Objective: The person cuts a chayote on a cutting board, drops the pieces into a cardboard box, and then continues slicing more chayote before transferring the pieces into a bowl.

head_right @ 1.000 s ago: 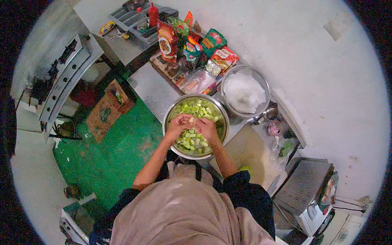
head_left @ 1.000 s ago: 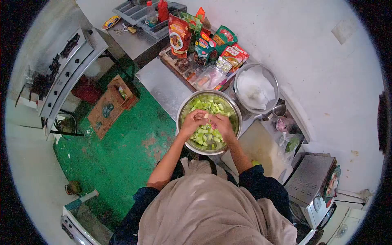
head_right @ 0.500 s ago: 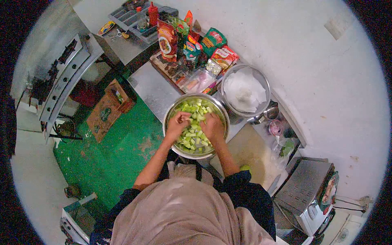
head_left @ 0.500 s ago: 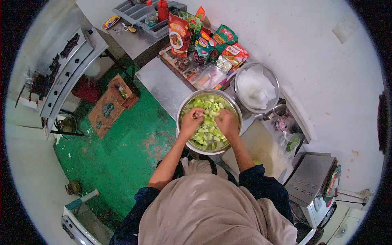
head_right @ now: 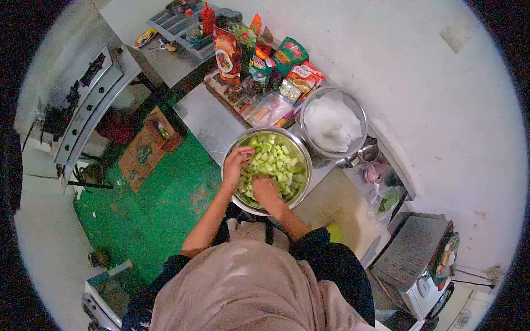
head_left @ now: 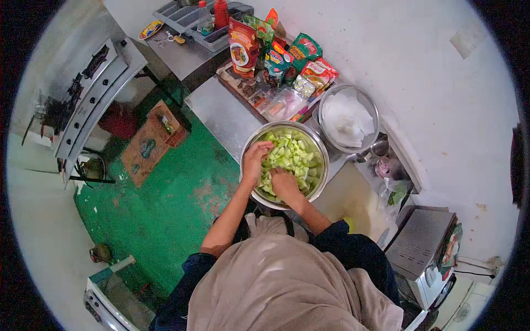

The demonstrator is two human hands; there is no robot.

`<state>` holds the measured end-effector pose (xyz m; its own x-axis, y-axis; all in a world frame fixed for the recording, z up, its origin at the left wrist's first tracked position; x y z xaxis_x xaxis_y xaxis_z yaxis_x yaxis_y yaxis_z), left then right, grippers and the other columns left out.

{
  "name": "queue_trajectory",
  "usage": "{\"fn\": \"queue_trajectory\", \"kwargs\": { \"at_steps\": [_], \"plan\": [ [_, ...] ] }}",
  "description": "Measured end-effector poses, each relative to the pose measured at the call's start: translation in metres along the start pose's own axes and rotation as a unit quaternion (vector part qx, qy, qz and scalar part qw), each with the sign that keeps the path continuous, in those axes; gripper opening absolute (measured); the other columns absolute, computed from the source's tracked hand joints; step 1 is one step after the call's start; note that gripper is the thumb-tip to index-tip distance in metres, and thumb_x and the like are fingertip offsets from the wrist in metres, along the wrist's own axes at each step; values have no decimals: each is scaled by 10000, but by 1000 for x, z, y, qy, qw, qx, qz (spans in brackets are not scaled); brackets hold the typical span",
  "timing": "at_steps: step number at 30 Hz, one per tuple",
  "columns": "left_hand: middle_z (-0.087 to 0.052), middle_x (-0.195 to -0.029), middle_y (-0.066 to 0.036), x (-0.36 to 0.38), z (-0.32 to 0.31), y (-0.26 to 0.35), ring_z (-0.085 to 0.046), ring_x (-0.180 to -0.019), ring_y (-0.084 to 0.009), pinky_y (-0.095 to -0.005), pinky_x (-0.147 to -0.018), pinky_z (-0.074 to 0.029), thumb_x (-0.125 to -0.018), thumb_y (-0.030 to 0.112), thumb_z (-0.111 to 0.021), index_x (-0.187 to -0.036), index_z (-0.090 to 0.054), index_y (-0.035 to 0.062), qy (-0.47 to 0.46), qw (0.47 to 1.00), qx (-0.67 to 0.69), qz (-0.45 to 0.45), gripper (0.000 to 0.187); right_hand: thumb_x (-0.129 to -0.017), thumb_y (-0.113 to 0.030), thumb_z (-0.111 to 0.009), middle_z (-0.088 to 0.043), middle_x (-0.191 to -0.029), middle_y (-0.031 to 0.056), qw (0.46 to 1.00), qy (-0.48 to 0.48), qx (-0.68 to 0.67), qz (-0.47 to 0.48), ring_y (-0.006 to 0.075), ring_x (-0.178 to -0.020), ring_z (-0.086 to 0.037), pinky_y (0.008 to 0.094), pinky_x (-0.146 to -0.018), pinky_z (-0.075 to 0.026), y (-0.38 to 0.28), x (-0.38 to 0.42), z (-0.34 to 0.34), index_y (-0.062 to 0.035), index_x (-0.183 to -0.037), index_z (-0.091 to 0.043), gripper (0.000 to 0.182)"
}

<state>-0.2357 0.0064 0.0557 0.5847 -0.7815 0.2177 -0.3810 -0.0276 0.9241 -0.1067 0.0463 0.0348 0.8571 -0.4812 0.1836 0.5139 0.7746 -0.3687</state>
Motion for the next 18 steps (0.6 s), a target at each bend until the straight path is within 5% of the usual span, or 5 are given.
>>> {"fn": "queue_trajectory", "kwargs": {
  "at_steps": [5,18],
  "plan": [
    [-624,-1088,-92,1,-4,3,-561,-1035,-176,-311,-890,-422,-872,144,-437,-1096,-575,42,1,1000,2,7,282,-730,-68,-569,-626,-887,193,1000,4,-13,6,365,-837,-635,437,-688,-518,1,9,8,-39,-1081,-529,355],
    [-616,-1096,-93,4,-3,6,-569,-1016,-171,-302,-875,-430,-883,161,-457,-1089,-580,34,4,1000,17,18,272,-698,15,-552,-608,-981,179,994,16,-106,-4,362,-979,-555,433,-857,-434,28,22,33,-27,-1012,-584,319]
  ]
}}
Point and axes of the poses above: each hand's wrist, its own x-axis away from the middle knuckle, its own z-axis out of the back of the hand, y = z × x, the point moved 1 cm from there along -x, towards the middle knuckle
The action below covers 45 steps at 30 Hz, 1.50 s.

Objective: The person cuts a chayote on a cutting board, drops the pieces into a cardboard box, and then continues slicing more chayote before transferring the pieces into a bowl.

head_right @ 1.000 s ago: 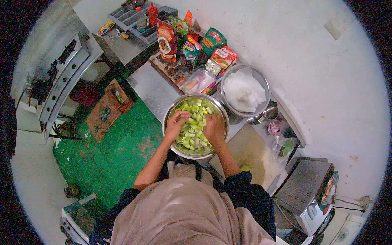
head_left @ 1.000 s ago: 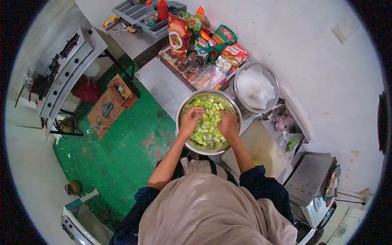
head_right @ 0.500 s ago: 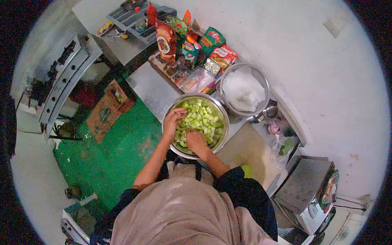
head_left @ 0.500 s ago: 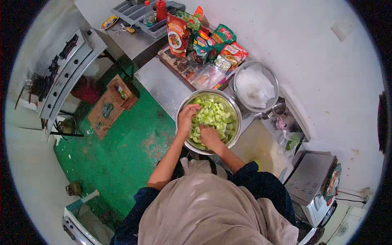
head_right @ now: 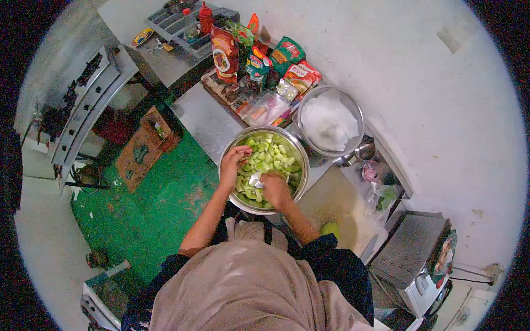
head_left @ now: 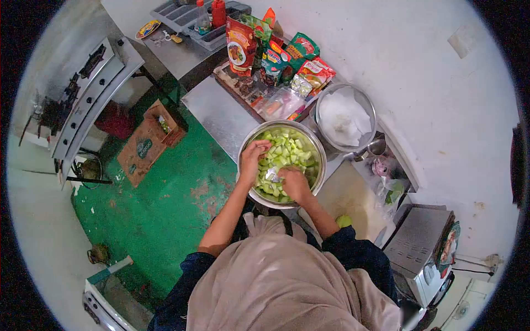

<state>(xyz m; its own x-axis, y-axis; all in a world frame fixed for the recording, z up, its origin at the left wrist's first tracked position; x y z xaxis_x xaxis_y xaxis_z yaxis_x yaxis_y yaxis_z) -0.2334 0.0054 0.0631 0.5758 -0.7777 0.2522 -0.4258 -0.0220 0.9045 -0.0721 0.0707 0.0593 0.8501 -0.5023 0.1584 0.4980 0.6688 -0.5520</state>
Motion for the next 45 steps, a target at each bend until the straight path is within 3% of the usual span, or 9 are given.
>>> {"fn": "queue_trajectory", "kwargs": {
  "at_steps": [5,10,13,19,23,26,35,41,45],
  "plan": [
    [-597,-1117,-114,1,5,9,-566,-1020,-201,-330,-878,-441,-882,190,-472,-1148,-528,17,-15,992,119,-32,322,-729,-25,-554,-631,-1007,114,973,71,-16,218,346,-1078,-516,463,-937,-401,-38,5,-23,-56,-1054,-615,333],
    [-574,-1137,-143,10,16,27,-547,-1060,-233,-357,-904,-437,-886,213,-453,-1187,-468,3,-24,984,172,-36,367,-720,-153,-620,-591,-1012,76,963,-9,239,123,239,-979,-515,401,-915,-360,-18,-6,6,-107,-965,-658,253],
    [-566,-1149,-147,11,18,28,-544,-1068,-240,-361,-911,-433,-886,225,-451,-1188,-463,8,-26,981,189,-38,372,-728,-160,-618,-590,-984,91,967,-11,238,90,260,-993,-514,419,-898,-383,-15,-12,11,-93,-1002,-642,283],
    [-537,-1201,-141,7,19,20,-510,-1128,-254,-385,-965,-404,-901,302,-427,-1242,-447,41,-46,975,215,-21,430,-738,-73,-548,-570,-1050,128,966,120,115,197,286,-1103,-485,416,-881,-422,-51,-11,-13,-57,-982,-641,262],
    [-551,-1176,-152,7,21,24,-524,-1110,-240,-371,-942,-423,-903,299,-438,-1228,-443,27,-47,958,284,9,424,-714,-34,-547,-566,-1068,102,974,-49,138,175,279,-1147,-468,417,-940,-397,-25,-4,-8,-46,-1024,-627,321],
    [-545,-1188,-150,5,22,23,-518,-1121,-235,-372,-948,-418,-906,309,-428,-1242,-436,33,-56,957,284,10,435,-709,-7,-544,-579,-962,109,974,-5,95,208,286,-1028,-536,396,-848,-443,-8,-4,-12,-46,-983,-637,293],
    [-545,-1196,-135,5,22,20,-523,-1109,-224,-366,-949,-416,-903,299,-421,-1242,-442,47,-63,962,265,-1,423,-730,-42,-608,-563,-862,188,966,47,-241,-78,346,-801,-583,428,-734,-473,-3,-14,13,-17,-874,-542,160],
    [-547,-1194,-133,5,19,21,-525,-1102,-220,-367,-952,-413,-908,301,-427,-1221,-457,52,-57,966,252,-1,401,-727,-76,-636,-550,-983,186,997,23,69,32,335,-982,-541,422,-783,-478,-9,4,-4,-8,-1023,-562,312],
    [-544,-1195,-137,5,19,19,-521,-1106,-222,-366,-956,-410,-909,277,-431,-1217,-457,52,-48,971,233,7,383,-696,-7,-591,-539,-1045,192,995,-3,96,-15,354,-1065,-504,409,-856,-467,-22,2,-14,19,-1063,-538,372]
  ]
}}
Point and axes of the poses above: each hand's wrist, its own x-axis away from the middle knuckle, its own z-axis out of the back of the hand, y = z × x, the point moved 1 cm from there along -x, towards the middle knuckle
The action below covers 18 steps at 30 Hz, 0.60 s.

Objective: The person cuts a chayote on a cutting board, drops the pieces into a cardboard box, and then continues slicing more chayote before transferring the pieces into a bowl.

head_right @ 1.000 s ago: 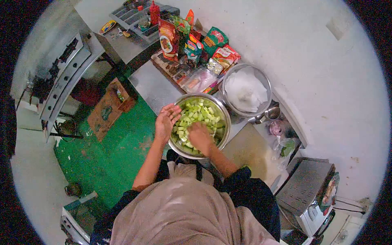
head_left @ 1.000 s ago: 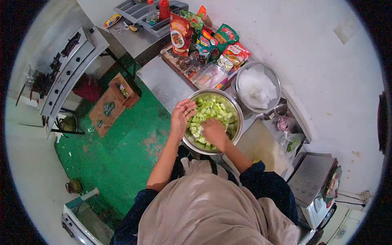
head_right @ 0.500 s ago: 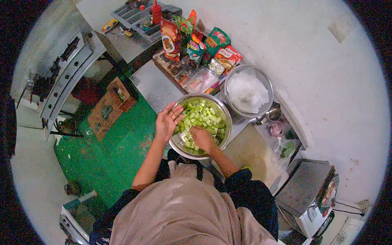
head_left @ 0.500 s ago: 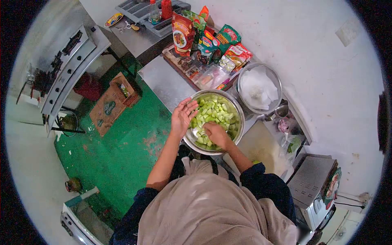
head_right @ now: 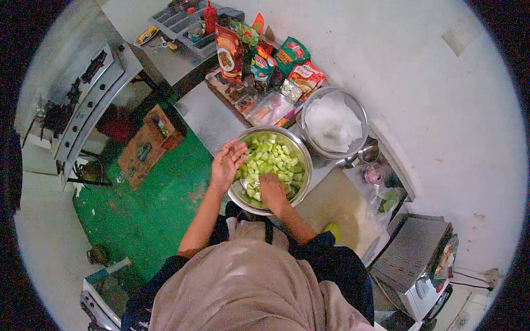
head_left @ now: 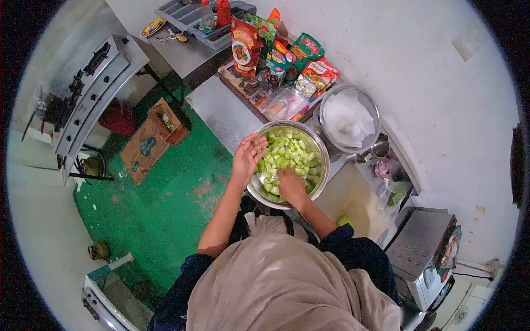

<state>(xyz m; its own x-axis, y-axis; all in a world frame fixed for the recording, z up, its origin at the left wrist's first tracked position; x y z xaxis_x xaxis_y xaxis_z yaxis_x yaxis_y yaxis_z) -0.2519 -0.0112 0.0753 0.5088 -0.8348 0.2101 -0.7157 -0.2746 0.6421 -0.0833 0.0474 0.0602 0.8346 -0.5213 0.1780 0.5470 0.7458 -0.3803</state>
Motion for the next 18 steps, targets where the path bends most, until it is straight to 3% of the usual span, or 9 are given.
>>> {"fn": "queue_trajectory", "kwargs": {
  "at_steps": [9,12,15,18],
  "plan": [
    [-556,-1190,-116,-4,0,-6,-527,-1099,-210,-340,-946,-408,-892,229,-450,-1213,-470,45,4,998,-69,3,371,-701,-23,-582,-602,-992,217,997,-65,-37,7,369,-953,-583,434,-809,-484,15,-6,3,19,-1057,-537,361],
    [-571,-1176,-93,-7,3,-11,-535,-1079,-180,-309,-932,-403,-875,203,-484,-1194,-502,44,-3,989,-149,26,356,-694,-87,-646,-624,-902,196,977,-51,-198,-53,313,-887,-623,392,-758,-494,21,-5,20,-4,-1033,-553,361],
    [-578,-1166,-73,-2,-8,-12,-542,-1056,-156,-287,-924,-399,-854,167,-535,-1175,-526,44,-60,964,-250,62,344,-714,-4,-655,-622,-861,110,918,-14,-391,-67,175,-791,-603,291,-686,-485,38,-11,21,-4,-957,-553,263],
    [-580,-1151,-64,1,-14,-16,-544,-1045,-149,-285,-926,-402,-835,118,-574,-1171,-532,45,-142,935,-312,92,346,-689,-96,-695,-614,-844,122,858,24,-513,-16,161,-821,-603,312,-721,-485,63,-22,4,-25,-1026,-567,367]
  ]
}}
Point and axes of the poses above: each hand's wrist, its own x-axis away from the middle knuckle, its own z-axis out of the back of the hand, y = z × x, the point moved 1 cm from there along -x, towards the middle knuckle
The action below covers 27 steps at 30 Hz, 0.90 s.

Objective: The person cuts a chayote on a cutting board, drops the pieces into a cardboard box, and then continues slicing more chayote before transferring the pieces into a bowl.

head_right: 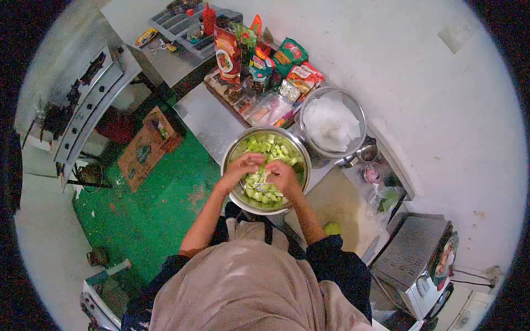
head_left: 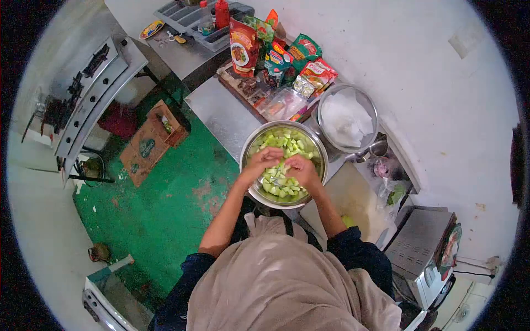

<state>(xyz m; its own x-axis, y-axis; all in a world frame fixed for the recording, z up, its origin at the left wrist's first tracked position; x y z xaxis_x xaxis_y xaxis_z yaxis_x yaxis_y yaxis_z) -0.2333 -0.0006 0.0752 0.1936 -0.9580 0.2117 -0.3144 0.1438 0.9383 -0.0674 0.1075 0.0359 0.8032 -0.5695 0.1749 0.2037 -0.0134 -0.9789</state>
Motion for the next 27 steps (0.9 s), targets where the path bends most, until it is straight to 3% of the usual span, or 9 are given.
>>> {"fn": "queue_trajectory", "kwargs": {
  "at_steps": [3,6,9,12,15,18,21,24,27],
  "plan": [
    [-582,-1134,-60,0,-4,-5,-545,-1039,-149,-288,-927,-409,-826,86,-592,-1174,-529,40,-40,998,-38,22,356,-709,-57,-667,-616,-873,129,992,10,-122,9,231,-820,-613,333,-742,-484,-33,2,-1,-25,-1002,-574,310],
    [-585,-1125,-59,-2,-3,-8,-545,-1030,-143,-283,-918,-415,-829,79,-592,-1175,-527,36,-30,999,-38,9,354,-711,-10,-630,-609,-872,149,976,97,127,148,321,-804,-609,379,-750,-487,-20,-1,1,-12,-975,-564,272],
    [-597,-1129,-57,-5,2,-10,-549,-1019,-141,-274,-889,-421,-842,109,-571,-1186,-522,41,23,1000,17,0,354,-724,-29,-609,-606,-875,163,896,152,371,192,370,-835,-595,429,-747,-480,-60,15,-13,0,-944,-563,227],
    [-611,-1133,-51,-5,5,-7,-558,-1010,-144,-277,-871,-422,-850,143,-538,-1205,-517,50,55,998,31,10,368,-698,13,-591,-627,-862,143,929,-64,364,1,350,-847,-606,393,-754,-495,-34,18,-34,-39,-941,-613,250],
    [-612,-1125,-55,-5,5,-8,-555,-999,-136,-273,-858,-419,-854,131,-530,-1204,-514,50,53,998,28,0,360,-711,-61,-591,-635,-850,150,869,-93,485,29,350,-855,-615,442,-741,-493,-35,32,-58,-45,-904,-637,198],
    [-610,-1106,-58,-5,5,-11,-547,-1005,-127,-267,-852,-413,-857,101,-541,-1192,-521,52,45,999,26,-13,339,-683,-95,-634,-617,-918,164,838,-77,540,15,359,-883,-609,428,-710,-517,-33,30,-71,-44,-868,-651,192],
    [-611,-1096,-53,-6,4,-9,-546,-1015,-128,-267,-862,-409,-853,92,-539,-1186,-528,54,41,999,22,-13,336,-682,-96,-621,-617,-924,172,827,-88,554,13,347,-897,-612,427,-724,-514,-22,27,-71,-44,-874,-654,201],
    [-611,-1093,-52,-5,6,-10,-546,-1019,-130,-266,-863,-409,-852,87,-538,-1184,-533,55,46,998,30,-12,334,-669,-103,-606,-615,-919,189,843,-39,523,119,343,-894,-614,433,-741,-510,-21,32,-66,-25,-872,-645,221],
    [-608,-1108,-54,-5,4,-10,-547,-1020,-128,-265,-861,-409,-858,91,-537,-1186,-532,54,48,998,27,-8,330,-650,-112,-597,-627,-875,195,860,-64,501,69,342,-855,-622,438,-751,-502,-16,32,-65,-19,-855,-645,230]
  ]
}}
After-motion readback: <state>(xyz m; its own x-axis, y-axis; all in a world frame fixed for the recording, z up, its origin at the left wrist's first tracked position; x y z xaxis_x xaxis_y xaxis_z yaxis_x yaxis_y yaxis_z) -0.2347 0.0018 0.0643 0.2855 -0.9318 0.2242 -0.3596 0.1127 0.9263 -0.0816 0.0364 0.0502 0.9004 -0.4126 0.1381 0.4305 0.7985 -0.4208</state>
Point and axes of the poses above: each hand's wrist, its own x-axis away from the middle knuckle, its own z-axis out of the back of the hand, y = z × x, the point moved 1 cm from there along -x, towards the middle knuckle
